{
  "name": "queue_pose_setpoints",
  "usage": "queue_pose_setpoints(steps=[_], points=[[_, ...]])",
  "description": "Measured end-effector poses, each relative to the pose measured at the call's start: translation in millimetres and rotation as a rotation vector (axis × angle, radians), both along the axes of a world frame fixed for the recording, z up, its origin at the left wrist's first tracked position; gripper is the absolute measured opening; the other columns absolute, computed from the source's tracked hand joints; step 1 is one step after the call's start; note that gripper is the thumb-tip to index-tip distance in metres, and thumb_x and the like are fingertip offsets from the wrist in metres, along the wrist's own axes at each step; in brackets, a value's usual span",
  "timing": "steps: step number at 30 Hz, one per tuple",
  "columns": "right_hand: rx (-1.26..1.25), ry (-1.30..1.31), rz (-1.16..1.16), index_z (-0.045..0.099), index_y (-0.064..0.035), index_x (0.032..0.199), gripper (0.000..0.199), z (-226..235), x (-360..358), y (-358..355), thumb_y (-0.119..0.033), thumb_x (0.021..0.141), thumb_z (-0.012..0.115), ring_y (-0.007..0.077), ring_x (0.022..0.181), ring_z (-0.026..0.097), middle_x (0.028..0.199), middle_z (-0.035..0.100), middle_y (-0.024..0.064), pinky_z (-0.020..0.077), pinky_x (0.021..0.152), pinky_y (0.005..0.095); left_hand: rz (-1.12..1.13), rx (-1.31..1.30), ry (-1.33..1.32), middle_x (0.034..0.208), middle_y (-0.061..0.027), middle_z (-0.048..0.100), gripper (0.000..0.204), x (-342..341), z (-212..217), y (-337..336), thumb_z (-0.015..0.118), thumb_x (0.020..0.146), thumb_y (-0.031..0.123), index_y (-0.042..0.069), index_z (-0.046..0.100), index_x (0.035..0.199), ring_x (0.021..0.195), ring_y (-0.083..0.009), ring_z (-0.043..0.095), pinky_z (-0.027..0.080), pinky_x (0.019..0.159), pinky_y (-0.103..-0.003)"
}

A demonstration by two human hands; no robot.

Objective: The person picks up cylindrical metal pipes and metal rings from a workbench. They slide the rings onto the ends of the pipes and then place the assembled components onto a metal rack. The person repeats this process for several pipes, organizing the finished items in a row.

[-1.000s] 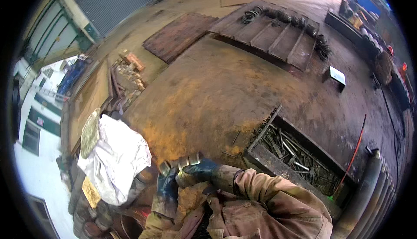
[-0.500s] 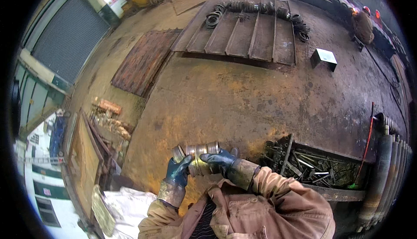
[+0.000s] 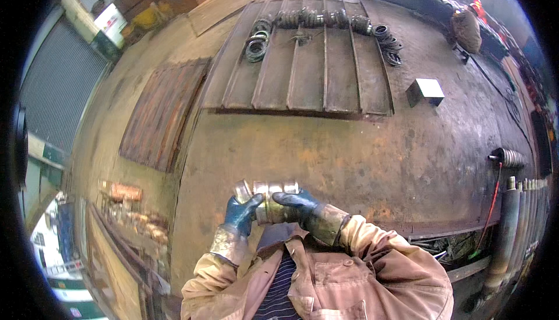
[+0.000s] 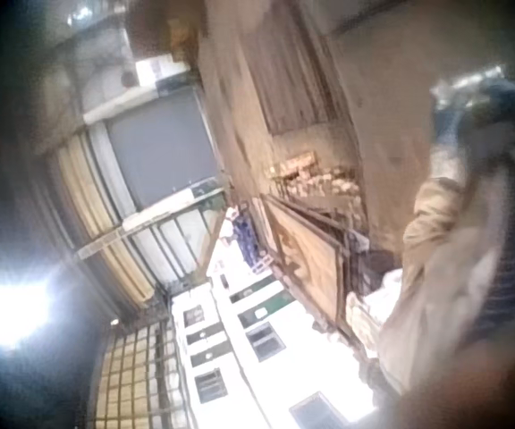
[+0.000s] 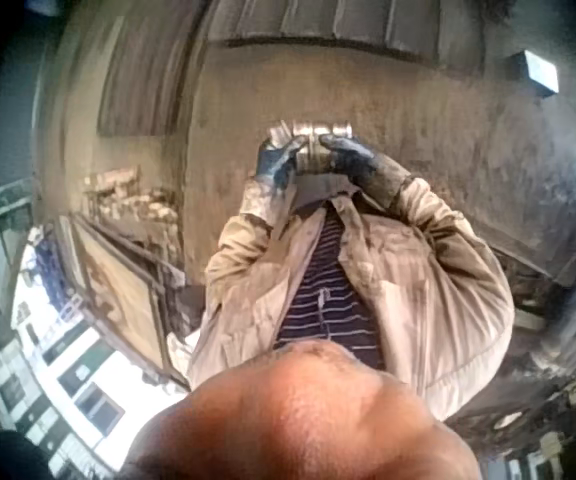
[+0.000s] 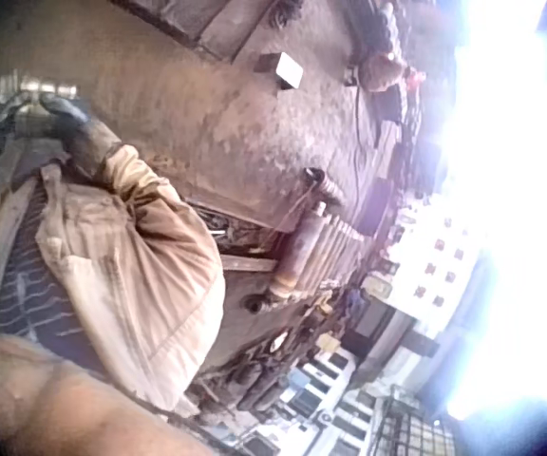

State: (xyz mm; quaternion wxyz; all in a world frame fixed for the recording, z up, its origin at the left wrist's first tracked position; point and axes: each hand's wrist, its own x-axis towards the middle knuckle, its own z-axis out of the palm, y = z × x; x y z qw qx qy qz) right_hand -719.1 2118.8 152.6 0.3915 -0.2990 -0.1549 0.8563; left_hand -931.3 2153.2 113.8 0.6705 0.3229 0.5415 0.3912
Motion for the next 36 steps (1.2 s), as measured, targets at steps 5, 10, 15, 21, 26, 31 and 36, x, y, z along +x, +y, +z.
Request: queue_pose_setpoints(steps=[5, 10, 15, 21, 26, 31, 36], points=[[-0.194, 0.175, -0.176, 0.051, -0.0048, 0.142, 0.047, -6, 35, 101, -0.029, 0.103, 0.058, 0.0261, 0.127, 0.059, 0.139, 0.058, 0.0134, 0.0534, 0.103, 0.0451, -0.454, 0.121, 0.287, 0.096, -0.0035, 0.072, 0.029, 38, -12, 168, 0.083, 0.084, 0.013, 0.002, 0.070, 0.107, 0.079, -0.0127, 0.067, 0.055, 0.069, -0.030], [-0.233, 0.133, -0.536, 0.046, -0.0068, 0.146, 0.052, 8, 71, 211, -0.033, 0.103, 0.058, 0.0298, 0.118, 0.064, 0.136, 0.061, 0.0136, 0.0554, 0.100, 0.0472, -0.625, 0.256, 0.207, 0.104, -0.0025, 0.071, 0.039, 122, 4, 303, 0.088, 0.080, 0.017, 0.003, 0.069, 0.112, 0.092, -0.0115, 0.065, 0.055, 0.082, -0.029], [-0.199, 0.160, -0.560, 0.047, -0.0069, 0.146, 0.052, -37, 134, 341, -0.034, 0.103, 0.058, 0.0299, 0.118, 0.065, 0.135, 0.061, 0.0136, 0.0553, 0.100, 0.0472, -0.650, 0.388, 0.253, 0.106, -0.0034, 0.072, 0.046, 193, -32, 439, 0.089, 0.078, 0.021, 0.003, 0.069, 0.115, 0.094, -0.0105, 0.065, 0.056, 0.084, -0.030], [-0.257, 0.235, -0.596, 0.047, -0.0070, 0.145, 0.052, -27, 204, 461, -0.035, 0.103, 0.058, 0.0300, 0.117, 0.065, 0.135, 0.062, 0.0135, 0.0552, 0.100, 0.0471, -0.628, 0.334, 0.284, 0.097, -0.0027, 0.074, 0.035, 245, -14, 567, 0.088, 0.080, 0.021, 0.003, 0.072, 0.106, 0.086, -0.0101, 0.067, 0.056, 0.079, -0.029], [-0.290, 0.201, -0.618, 0.048, -0.0071, 0.145, 0.052, -24, 249, 555, -0.036, 0.103, 0.057, 0.0299, 0.117, 0.065, 0.134, 0.062, 0.0137, 0.0552, 0.100, 0.0469, -0.622, 0.246, 0.303, 0.095, -0.0011, 0.074, 0.029, 302, -3, 660, 0.087, 0.082, 0.018, 0.003, 0.073, 0.102, 0.085, -0.0081, 0.066, 0.056, 0.076, -0.028], [-0.331, 0.179, -0.609, 0.050, -0.0047, 0.143, 0.054, -49, 293, 663, -0.039, 0.103, 0.057, 0.0289, 0.116, 0.066, 0.131, 0.064, 0.0160, 0.0559, 0.098, 0.0452, -0.638, 0.241, 0.210, 0.093, -0.0005, 0.074, 0.029, 351, -38, 765, 0.086, 0.083, 0.022, 0.004, 0.073, 0.102, 0.083, -0.0076, 0.066, 0.055, 0.074, -0.028], [-0.329, 0.041, -0.697, 0.052, -0.0031, 0.140, 0.052, -83, 338, 774, -0.035, 0.100, 0.062, 0.0300, 0.112, 0.067, 0.130, 0.064, 0.0155, 0.0569, 0.096, 0.0450, -0.705, 0.170, 0.147, 0.088, -0.0026, 0.076, 0.028, 402, -58, 882, 0.087, 0.081, 0.024, 0.004, 0.076, 0.097, 0.077, -0.0086, 0.067, 0.055, 0.072, -0.029]])
